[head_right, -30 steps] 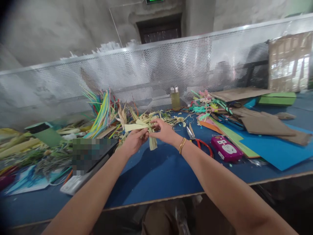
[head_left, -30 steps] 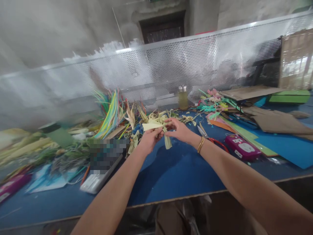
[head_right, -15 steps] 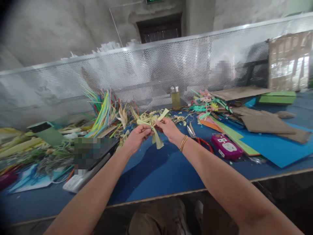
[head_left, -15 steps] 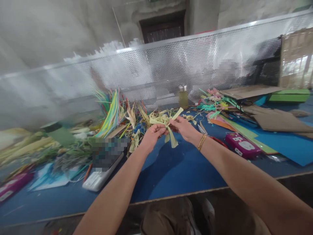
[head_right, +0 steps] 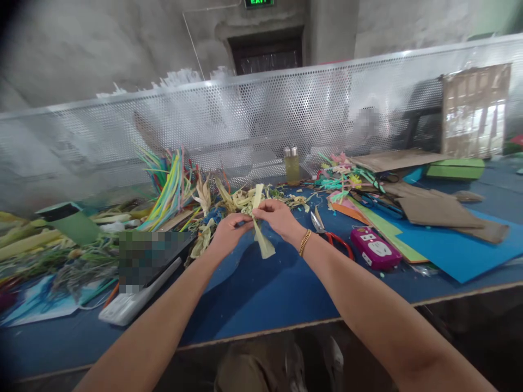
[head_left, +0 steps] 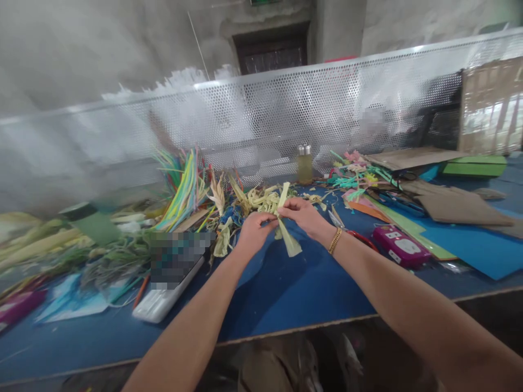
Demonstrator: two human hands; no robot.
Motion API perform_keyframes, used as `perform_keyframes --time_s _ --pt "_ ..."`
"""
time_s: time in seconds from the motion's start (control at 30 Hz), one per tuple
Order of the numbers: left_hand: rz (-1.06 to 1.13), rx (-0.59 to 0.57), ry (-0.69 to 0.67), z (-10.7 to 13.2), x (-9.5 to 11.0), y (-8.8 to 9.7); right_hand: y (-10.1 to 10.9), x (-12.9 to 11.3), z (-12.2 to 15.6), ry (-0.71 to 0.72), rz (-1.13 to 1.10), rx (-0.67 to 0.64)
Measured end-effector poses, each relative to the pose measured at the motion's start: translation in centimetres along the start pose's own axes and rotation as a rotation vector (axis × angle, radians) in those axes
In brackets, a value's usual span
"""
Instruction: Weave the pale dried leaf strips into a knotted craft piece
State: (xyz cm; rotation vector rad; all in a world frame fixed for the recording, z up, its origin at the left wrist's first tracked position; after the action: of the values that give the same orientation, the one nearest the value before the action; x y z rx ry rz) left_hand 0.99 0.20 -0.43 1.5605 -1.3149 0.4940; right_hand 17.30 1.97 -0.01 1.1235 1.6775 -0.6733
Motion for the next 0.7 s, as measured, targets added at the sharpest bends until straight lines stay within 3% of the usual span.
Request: perform_keyframes --time_s 0.13,0.23,0.4,0.53,0.7 --pt "0.127 0.044 0.059 0.0 -0.4 0.2 0.3 0.3 -0.2 -0.058 -0.013 0.04" --pt "0.212 0.008 0.124 0.0 -0.8 -0.1 0.6 0.7 -0.2 -0.077 0.056 0.051" --pt "0.326 -0.067 0.105 0.2 -1.1 -0.8 0.3 1.2 0.2 -0.165 0.181 0.014" --pt "0.473 -0.061 0.223 0.5 -1.3 -1.4 -0.3 1.0 0.5 -0.215 0.036 0.009" --pt "0.721 -0.165 0.343 1.1 -1.2 -2.3 -0.6 0.3 0.5 -0.249 -0.187 0.063"
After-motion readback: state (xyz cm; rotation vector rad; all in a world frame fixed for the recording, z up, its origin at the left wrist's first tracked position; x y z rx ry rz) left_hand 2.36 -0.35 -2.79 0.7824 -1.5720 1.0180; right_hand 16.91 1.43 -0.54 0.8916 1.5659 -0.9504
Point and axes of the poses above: each hand's wrist, its own z-axis away from the middle knuckle, its own y-axis out of the back of the hand, x = y × z, the point moved 1 cm from there along -z, towards the middle knuckle, and after that the axes turned 10 degrees about -x, right-handed, at the moved point
